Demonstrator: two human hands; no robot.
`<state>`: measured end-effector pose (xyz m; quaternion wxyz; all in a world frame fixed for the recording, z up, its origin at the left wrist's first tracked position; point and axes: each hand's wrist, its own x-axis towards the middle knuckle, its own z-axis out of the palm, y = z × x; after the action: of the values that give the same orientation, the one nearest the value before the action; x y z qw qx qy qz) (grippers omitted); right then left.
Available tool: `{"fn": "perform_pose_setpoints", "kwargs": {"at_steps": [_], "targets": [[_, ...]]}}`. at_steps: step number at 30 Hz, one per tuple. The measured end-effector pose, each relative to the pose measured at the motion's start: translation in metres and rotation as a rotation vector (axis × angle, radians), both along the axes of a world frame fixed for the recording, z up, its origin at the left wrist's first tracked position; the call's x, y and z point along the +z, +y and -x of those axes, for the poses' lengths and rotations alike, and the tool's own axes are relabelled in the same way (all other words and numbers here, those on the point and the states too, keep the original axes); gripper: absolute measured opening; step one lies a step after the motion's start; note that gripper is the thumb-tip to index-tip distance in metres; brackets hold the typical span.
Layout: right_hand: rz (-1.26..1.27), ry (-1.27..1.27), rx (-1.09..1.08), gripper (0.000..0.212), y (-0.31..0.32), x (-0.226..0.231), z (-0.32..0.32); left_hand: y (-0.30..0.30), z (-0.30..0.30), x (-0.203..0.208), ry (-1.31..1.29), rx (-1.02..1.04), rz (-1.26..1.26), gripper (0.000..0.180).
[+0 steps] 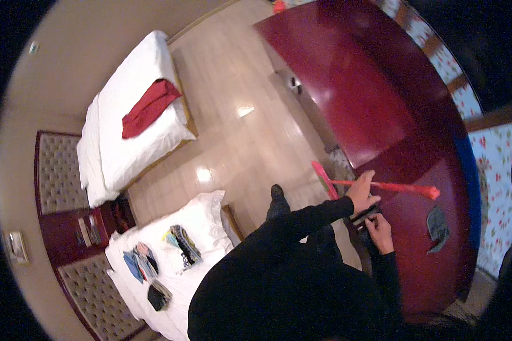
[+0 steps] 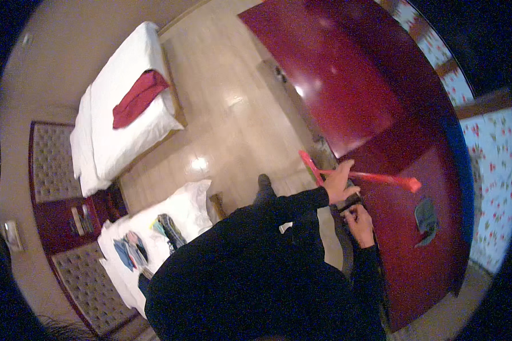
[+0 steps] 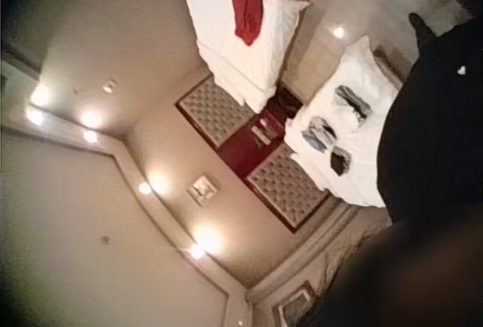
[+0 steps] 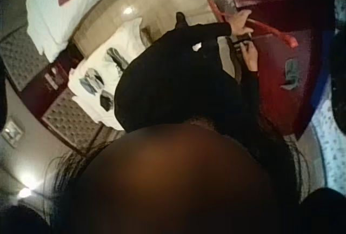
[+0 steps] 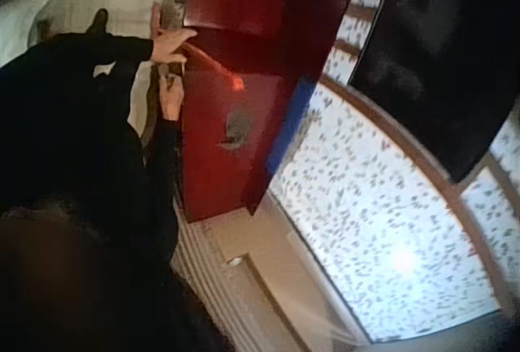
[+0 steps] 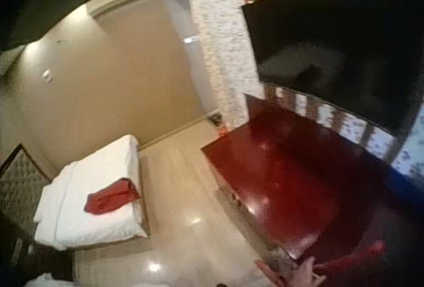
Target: The person wipes a red desk and chair with a gray cloth, then sweeps the floor with a red broom, gathering debris into a pile. The person then picks up a red cloth from the bed and places it on the desk.
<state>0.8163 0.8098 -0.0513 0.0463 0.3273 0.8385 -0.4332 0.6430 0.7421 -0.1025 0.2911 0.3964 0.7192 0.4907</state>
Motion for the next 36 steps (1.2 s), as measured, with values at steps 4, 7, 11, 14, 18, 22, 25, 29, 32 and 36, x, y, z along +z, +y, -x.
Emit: {"fn": "perform_pose_setpoints", "kwargs": {"at_steps": [4,7,11,14,18,22,25,29,32,36], "targets": [[0.057,-0.076,0.083,0.026,-0.017,0.001,0.047,-0.084,0.026,-0.034,-0.112,-0.136,0.186,0.056],[0.012,0.001,0.257,0.027,-0.048,-0.005,0.108,-0.168,0.058,-0.060,-0.160,0.008,0.394,0.038],[0.021,-0.019,0.528,0.030,-0.110,-0.016,0.193,-0.263,0.108,-0.074,-0.214,0.286,0.543,0.040],[-0.064,0.097,0.800,0.031,-0.165,-0.020,0.260,-0.315,0.148,-0.069,-0.204,0.523,0.434,0.038],[-0.011,-0.135,0.995,0.032,-0.218,-0.007,0.335,-0.354,0.191,-0.061,-0.235,0.862,0.286,0.035],[-0.067,-0.103,1.222,0.029,-0.240,-0.002,0.395,-0.378,0.225,-0.063,-0.370,1.113,0.232,0.032],[-0.110,-0.095,1.352,0.030,-0.237,-0.012,0.439,-0.386,0.253,-0.069,-0.496,1.147,0.195,0.032],[-0.188,-0.138,1.421,0.031,-0.239,-0.032,0.513,-0.402,0.320,-0.088,-0.644,1.177,0.182,0.037],[-0.168,-0.136,1.423,0.033,-0.239,-0.047,0.571,-0.421,0.386,-0.123,-0.717,1.142,0.225,0.033],[-0.255,-0.246,1.390,0.036,-0.251,-0.054,0.651,-0.470,0.455,-0.182,-0.309,0.952,0.090,0.029]]}}
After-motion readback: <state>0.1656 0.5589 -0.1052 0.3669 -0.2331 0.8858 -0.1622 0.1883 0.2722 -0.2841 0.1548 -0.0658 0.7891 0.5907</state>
